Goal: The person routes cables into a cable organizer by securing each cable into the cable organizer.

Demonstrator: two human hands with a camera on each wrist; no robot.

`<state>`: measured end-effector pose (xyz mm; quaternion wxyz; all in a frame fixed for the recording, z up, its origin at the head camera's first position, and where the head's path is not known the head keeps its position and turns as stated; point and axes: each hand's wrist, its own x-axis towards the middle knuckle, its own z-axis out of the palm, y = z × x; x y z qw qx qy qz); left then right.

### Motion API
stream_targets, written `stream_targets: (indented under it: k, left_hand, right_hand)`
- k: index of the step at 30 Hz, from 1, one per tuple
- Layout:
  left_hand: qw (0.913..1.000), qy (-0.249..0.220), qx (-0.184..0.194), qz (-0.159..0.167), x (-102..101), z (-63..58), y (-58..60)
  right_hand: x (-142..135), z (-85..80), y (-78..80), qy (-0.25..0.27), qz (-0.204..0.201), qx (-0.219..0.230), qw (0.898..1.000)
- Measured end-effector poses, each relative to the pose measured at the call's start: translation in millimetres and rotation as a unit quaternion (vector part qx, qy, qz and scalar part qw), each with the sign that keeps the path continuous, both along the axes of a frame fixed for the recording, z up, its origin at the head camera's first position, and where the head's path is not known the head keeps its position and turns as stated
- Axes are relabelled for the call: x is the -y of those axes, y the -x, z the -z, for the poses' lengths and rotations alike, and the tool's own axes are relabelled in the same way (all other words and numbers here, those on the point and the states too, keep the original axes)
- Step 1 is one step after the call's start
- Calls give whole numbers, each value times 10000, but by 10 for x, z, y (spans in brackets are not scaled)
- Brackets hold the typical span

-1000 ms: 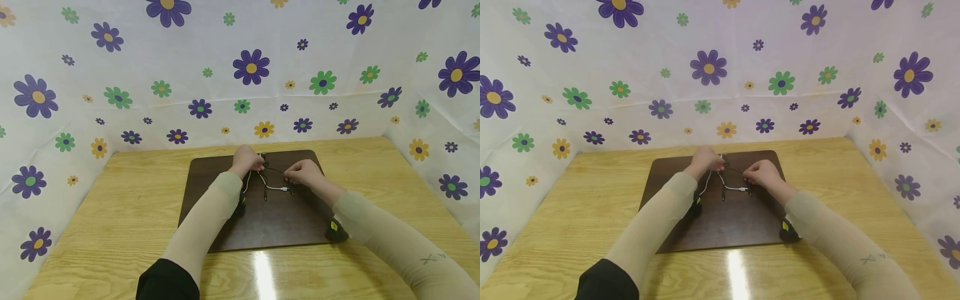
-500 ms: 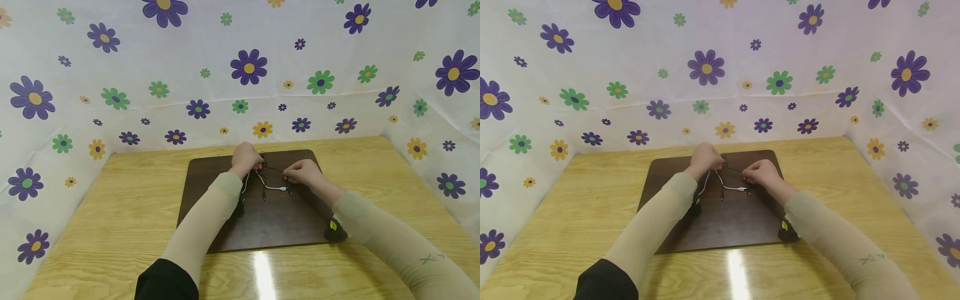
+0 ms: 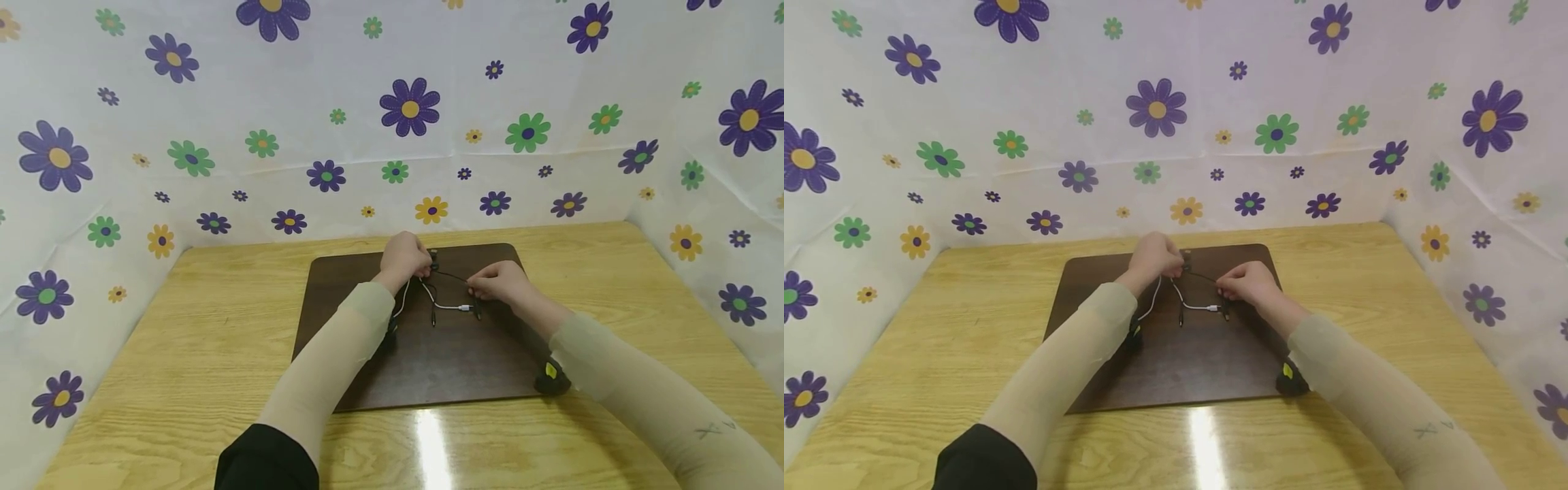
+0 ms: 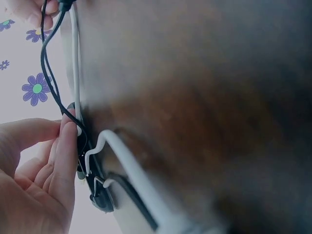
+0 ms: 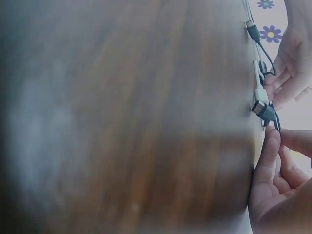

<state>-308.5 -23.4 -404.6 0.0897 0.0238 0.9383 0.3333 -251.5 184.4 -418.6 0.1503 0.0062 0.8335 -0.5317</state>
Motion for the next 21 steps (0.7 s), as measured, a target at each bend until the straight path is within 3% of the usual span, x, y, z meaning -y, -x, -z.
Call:
stream_targets:
  k: [10,21]
  left_hand:
    - [9979,579,-234,176,-38,-7,-44]
    - [9986,359,-347,164,-71,42,-8]
  right_hand:
    - [18,5,7,-340,-259,-70,9991]
    - [40,22,46,-869,-232,-288,9955]
